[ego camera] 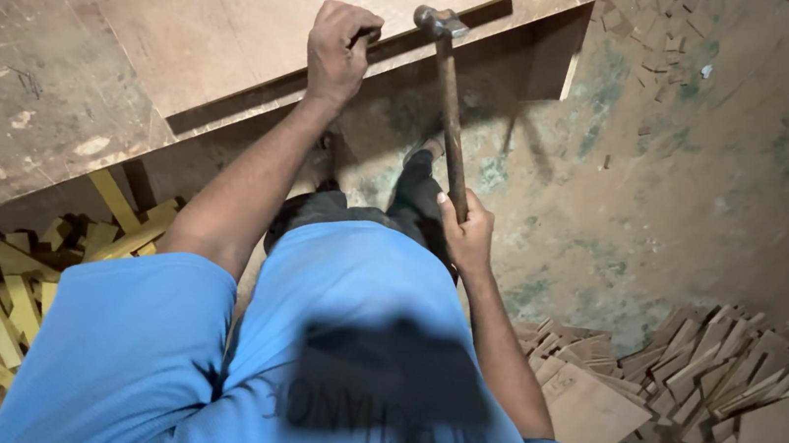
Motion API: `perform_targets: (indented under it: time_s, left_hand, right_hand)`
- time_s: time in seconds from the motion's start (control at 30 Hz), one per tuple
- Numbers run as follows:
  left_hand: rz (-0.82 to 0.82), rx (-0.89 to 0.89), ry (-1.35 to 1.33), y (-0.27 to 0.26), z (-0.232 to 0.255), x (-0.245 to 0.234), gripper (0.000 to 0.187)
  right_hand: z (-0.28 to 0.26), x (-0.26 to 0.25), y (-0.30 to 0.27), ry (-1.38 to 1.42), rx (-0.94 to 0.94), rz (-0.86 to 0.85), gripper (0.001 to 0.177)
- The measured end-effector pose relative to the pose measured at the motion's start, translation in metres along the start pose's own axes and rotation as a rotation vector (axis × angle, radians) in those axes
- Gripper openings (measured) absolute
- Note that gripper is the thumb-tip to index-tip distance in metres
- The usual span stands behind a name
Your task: The person applies adhesive to a wooden strip and then attaches and hammers it onto the edge of a plywood board on a workbench.
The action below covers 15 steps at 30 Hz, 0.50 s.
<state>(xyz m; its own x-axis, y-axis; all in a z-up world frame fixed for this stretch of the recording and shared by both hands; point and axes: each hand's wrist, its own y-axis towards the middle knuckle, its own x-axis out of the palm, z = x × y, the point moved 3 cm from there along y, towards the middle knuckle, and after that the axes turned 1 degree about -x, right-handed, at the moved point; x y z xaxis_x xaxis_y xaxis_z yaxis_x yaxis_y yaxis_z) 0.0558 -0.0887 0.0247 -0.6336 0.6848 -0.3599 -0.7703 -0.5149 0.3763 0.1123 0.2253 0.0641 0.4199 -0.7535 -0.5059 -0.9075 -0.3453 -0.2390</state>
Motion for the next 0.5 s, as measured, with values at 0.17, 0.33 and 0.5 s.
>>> perform_targets:
  time_s: [0.17,0.33,0.5]
  left_hand:
    - [0.005,0.038,0.019,0.000,0.001,0.000,0.023]
    - [0.017,0.018,0.051,-0.001,-0.003,0.004,0.024]
    - [0.022,0.023,0.073,-0.003,-0.011,0.010,0.022]
  right_hand:
    - [-0.004,0.000,0.000,-0.019,0.023,-0.023,0.024]
    - [-0.008,-0.001,0.001,-0.016,-0.008,-0.027,0.026]
    - [-0.006,0.000,0.000,-0.026,0.000,-0.050,0.025]
